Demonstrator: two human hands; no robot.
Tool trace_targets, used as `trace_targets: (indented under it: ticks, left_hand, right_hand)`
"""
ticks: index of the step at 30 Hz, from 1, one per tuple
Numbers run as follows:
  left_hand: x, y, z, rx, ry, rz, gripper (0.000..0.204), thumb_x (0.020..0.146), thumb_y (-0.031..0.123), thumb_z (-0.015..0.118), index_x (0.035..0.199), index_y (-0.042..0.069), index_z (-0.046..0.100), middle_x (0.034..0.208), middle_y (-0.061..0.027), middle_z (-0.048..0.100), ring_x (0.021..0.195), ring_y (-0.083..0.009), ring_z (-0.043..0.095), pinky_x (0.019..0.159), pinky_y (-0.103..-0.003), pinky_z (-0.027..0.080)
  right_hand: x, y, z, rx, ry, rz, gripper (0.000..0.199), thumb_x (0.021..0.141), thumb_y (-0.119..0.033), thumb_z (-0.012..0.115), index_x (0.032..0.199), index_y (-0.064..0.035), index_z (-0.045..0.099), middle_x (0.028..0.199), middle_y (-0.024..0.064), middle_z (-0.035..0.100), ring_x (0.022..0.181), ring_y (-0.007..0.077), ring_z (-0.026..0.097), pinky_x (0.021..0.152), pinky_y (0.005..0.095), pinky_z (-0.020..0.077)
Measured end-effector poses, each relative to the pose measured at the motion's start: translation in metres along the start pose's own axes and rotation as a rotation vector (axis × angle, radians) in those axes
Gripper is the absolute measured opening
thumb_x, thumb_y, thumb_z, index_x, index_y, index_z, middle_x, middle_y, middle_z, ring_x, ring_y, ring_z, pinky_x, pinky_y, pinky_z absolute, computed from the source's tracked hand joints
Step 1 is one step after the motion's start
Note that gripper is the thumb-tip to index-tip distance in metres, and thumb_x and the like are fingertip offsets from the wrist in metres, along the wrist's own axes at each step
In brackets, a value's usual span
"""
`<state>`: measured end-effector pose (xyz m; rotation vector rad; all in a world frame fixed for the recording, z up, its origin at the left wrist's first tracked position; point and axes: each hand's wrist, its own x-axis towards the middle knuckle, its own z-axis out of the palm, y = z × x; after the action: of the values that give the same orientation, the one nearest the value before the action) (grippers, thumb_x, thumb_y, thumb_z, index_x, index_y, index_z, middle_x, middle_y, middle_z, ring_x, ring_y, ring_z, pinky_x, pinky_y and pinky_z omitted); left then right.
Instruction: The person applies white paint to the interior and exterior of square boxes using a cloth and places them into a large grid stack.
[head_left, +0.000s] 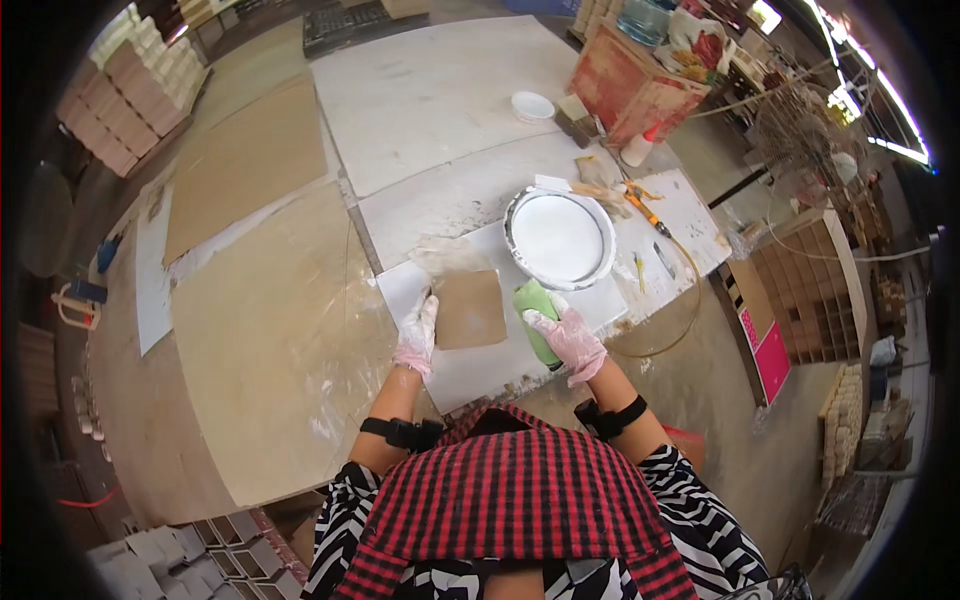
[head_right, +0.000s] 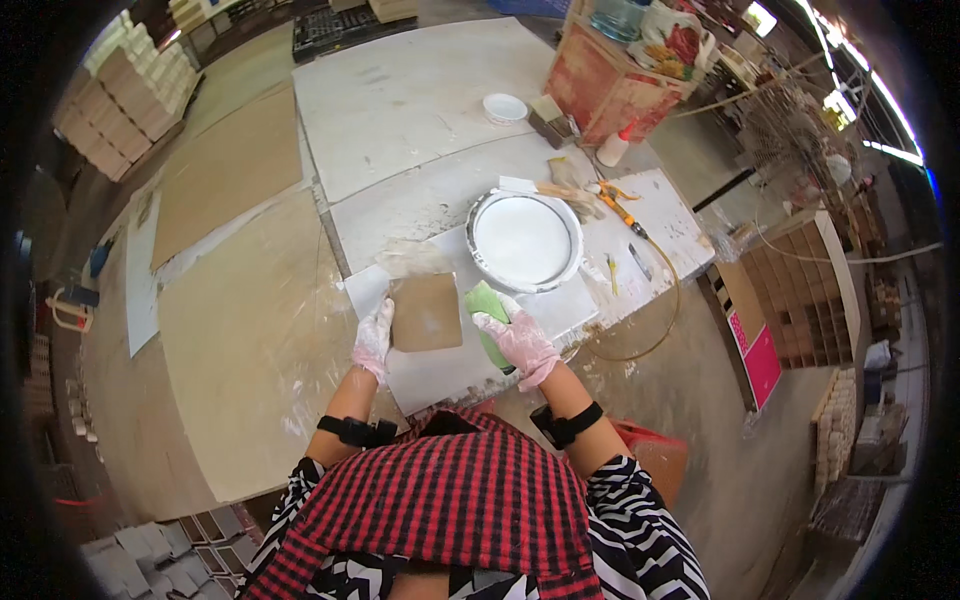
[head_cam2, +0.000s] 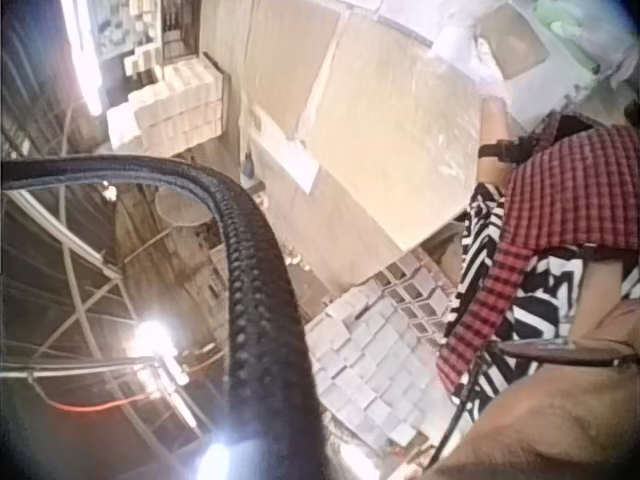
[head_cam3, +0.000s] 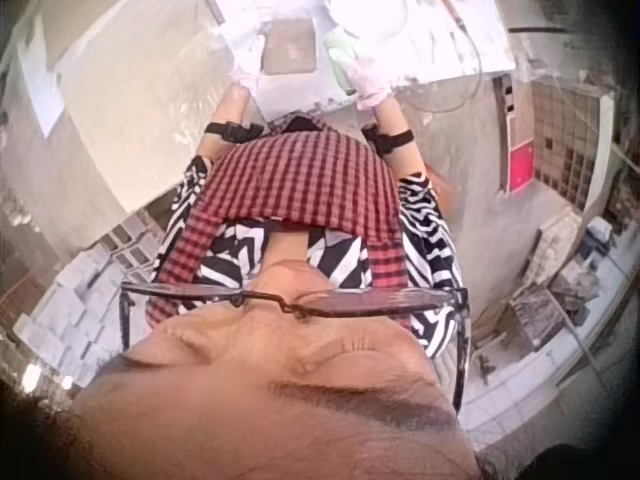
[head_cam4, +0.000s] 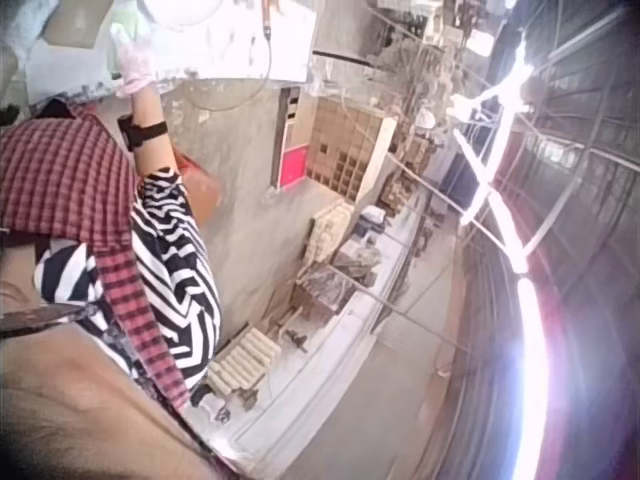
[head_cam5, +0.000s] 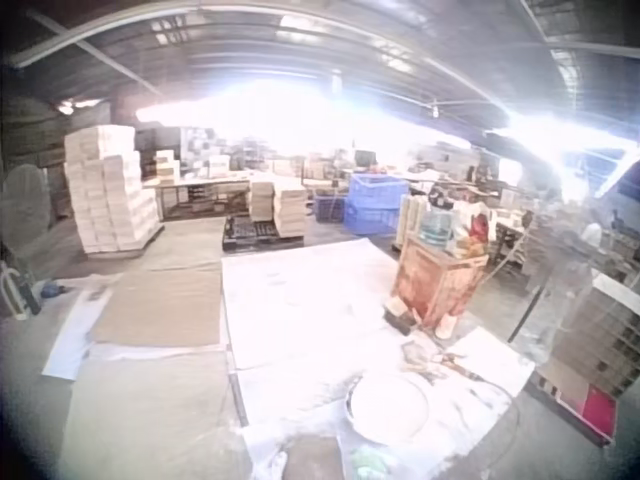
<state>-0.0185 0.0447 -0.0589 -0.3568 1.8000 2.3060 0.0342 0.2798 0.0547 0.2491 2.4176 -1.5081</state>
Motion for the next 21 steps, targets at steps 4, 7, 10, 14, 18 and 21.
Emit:
trace_targets:
  ticks: [4, 7, 10, 14, 18, 21]
  left_hand:
    - [-0.033, 0.0, 0.0, 0.006, -0.231, 0.057, 0.036, 0.092, 0.013, 0.055, 0.126, 0.003, 0.052, 0.11, -0.0019, 0.059, 0.096, -0.0099, 0.053, 0.084, -0.023, 0.044]
    - [-0.059, 0.01, 0.009, 0.101, -0.289, -0.006, 0.033, 0.089, 0.018, 0.059, 0.117, 0.002, 0.057, 0.105, -0.0048, 0.063, 0.093, -0.0163, 0.058, 0.082, -0.029, 0.047]
    - [-0.064, 0.038, 0.017, 0.603, -0.309, 0.115, 0.036, 0.083, 0.022, 0.064, 0.111, 0.001, 0.059, 0.099, -0.0106, 0.065, 0.086, -0.0226, 0.063, 0.077, -0.032, 0.048]
    - [-0.066, 0.06, 0.033, 1.347, -0.324, 0.411, 0.041, 0.078, 0.037, 0.062, 0.099, 0.002, 0.06, 0.087, -0.019, 0.063, 0.081, -0.0344, 0.06, 0.07, -0.043, 0.046]
    - [-0.067, 0.032, 0.035, 1.574, -0.352, 0.479, 0.045, 0.077, 0.045, 0.058, 0.097, 0.004, 0.06, 0.083, -0.0133, 0.062, 0.086, -0.0317, 0.058, 0.082, -0.046, 0.041]
    - [-0.067, 0.01, 0.017, 1.728, -0.153, 0.849, 0.046, 0.075, 0.047, 0.058, 0.093, 0.005, 0.06, 0.082, -0.0099, 0.059, 0.09, -0.0279, 0.055, 0.097, -0.044, 0.031]
  right_hand:
    - [0.021, 0.001, -0.004, 0.078, 0.011, 0.02, 0.055, 0.085, -0.034, 0.061, 0.129, -0.0035, 0.047, 0.116, 0.0165, 0.059, 0.105, 0.0261, 0.056, 0.091, 0.0337, 0.042]
    - [0.029, -0.011, -0.002, 0.047, -0.056, 0.021, 0.053, 0.085, -0.033, 0.061, 0.127, -0.0035, 0.048, 0.112, 0.0164, 0.061, 0.103, 0.0263, 0.057, 0.09, 0.0345, 0.0428]
    - [0.032, -0.024, 0.0, -0.045, -0.042, -0.167, 0.051, 0.084, -0.032, 0.06, 0.126, -0.0042, 0.05, 0.112, 0.0179, 0.061, 0.103, 0.0285, 0.058, 0.088, 0.0353, 0.0438]
    - [0.043, -0.045, 0.004, -0.244, -0.018, -0.355, 0.049, 0.084, -0.031, 0.06, 0.127, -0.0089, 0.049, 0.109, 0.0194, 0.06, 0.101, 0.0331, 0.058, 0.086, 0.038, 0.0452]
    - [0.064, -0.048, 0.024, -0.749, -0.007, -0.514, 0.049, 0.085, -0.032, 0.058, 0.129, -0.0154, 0.047, 0.101, 0.0164, 0.059, 0.092, 0.0335, 0.059, 0.081, 0.0411, 0.0466]
    - [0.082, -0.022, 0.035, -0.827, 0.075, -0.596, 0.047, 0.086, -0.033, 0.055, 0.13, -0.0187, 0.045, 0.096, 0.0143, 0.058, 0.084, 0.0297, 0.06, 0.071, 0.0408, 0.0489]
